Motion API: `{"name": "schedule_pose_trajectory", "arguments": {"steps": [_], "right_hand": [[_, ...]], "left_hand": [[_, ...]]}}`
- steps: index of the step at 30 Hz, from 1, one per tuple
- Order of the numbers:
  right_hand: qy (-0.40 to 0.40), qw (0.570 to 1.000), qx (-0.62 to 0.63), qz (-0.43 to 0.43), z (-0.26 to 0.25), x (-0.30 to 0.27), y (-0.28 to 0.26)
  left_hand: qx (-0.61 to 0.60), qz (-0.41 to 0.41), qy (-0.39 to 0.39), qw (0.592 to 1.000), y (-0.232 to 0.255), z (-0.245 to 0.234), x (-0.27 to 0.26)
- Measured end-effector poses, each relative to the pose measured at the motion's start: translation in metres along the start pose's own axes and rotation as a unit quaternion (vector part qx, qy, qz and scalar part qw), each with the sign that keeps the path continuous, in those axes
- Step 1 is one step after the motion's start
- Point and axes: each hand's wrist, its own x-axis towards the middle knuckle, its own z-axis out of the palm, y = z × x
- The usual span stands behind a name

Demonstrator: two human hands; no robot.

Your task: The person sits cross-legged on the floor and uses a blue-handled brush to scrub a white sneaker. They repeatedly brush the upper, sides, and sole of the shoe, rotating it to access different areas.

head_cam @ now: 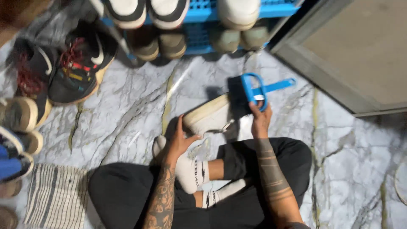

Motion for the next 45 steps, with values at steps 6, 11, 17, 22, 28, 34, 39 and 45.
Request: {"name": "schedule_pose_trajectory", "arguments": {"steps": [6,11,17,22,28,34,39,45], "right_hand": [[0.205,0.973,-0.066,-0.079,-0.061,0.036,0.080],[0.158,0.982,-0.049,-0.086,-0.041,0.006,0.046],[0.100,0.989,-0.072,-0.084,-0.075,-0.004,0.063],[0.035,0.991,-0.045,-0.122,-0.062,-0.024,0.000],[-0.022,0.992,-0.072,-0.098,-0.061,-0.038,-0.019],[0.039,0.996,-0.018,-0.073,-0.072,-0.024,-0.043],[0.111,0.993,0.039,-0.029,-0.095,-0.010,-0.020],[0.177,0.978,0.112,0.021,-0.098,0.013,0.011]], "left_hand": [[0.098,0.002,0.025,0.995,-0.004,0.004,-0.010],[0.176,0.053,0.106,0.977,-0.013,0.024,-0.032],[0.408,0.061,0.051,0.909,-0.072,0.068,-0.039],[0.504,-0.004,-0.103,0.858,-0.094,0.085,-0.043],[0.398,-0.025,-0.106,0.911,0.063,0.051,-0.067],[0.404,0.109,0.013,0.908,0.146,0.001,-0.053],[0.480,0.147,-0.004,0.865,0.089,-0.020,0.023],[0.409,0.206,-0.075,0.886,0.126,0.042,0.077]]}}
